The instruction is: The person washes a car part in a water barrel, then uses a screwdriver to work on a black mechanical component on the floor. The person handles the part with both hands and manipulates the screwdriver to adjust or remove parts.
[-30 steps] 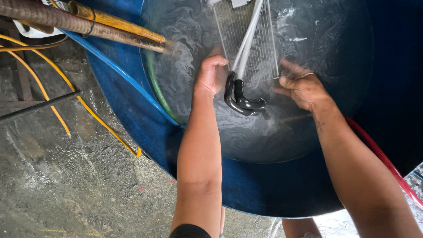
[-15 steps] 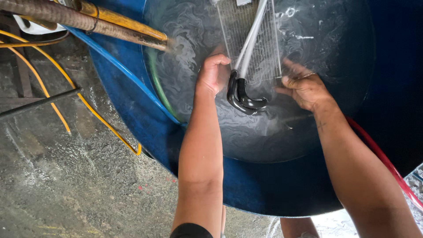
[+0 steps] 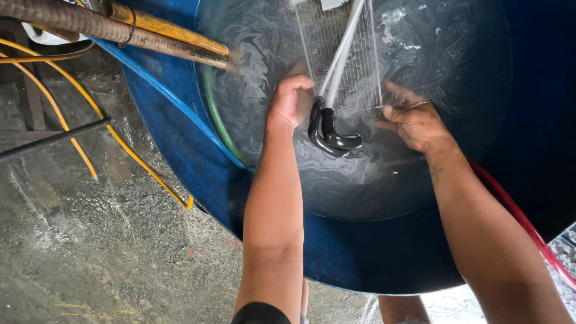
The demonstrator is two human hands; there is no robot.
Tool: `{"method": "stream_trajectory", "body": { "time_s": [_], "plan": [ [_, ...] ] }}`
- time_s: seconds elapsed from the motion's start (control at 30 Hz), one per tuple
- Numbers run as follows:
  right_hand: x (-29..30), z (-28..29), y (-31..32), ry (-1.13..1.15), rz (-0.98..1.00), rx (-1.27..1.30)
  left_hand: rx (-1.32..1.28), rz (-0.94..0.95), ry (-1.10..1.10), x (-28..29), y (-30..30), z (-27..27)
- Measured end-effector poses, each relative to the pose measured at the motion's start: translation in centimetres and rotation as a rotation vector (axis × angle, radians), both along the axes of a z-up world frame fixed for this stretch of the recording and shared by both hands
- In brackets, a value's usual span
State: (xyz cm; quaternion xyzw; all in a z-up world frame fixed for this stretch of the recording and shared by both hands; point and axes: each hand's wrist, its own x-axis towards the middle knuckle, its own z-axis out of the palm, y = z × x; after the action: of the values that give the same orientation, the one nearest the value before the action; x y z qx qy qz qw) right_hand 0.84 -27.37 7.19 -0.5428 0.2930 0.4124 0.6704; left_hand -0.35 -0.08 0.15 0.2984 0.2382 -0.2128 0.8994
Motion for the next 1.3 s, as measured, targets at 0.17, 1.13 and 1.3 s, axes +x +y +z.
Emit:
{"method": "stream_trajectory", "body": {
  "time_s": [0.17,1.13,1.3],
  "plan": [
    [-0.4,-0.6,-0.1,-0.052,0.047,-0.031,-0.005,0.003,0.009,-0.2,-0.1,-0.8],
    [-11.9,20.8,4.2,-1.032,0.252,-0.097,0.192,0.33,0.264,-13.1,-11.9,22.5],
    [-21.8,23.8,7.4,-0.674,0.324,-0.004,0.598,0.62,0.162,-19.1,-14.4,24.0]
  ]
}}
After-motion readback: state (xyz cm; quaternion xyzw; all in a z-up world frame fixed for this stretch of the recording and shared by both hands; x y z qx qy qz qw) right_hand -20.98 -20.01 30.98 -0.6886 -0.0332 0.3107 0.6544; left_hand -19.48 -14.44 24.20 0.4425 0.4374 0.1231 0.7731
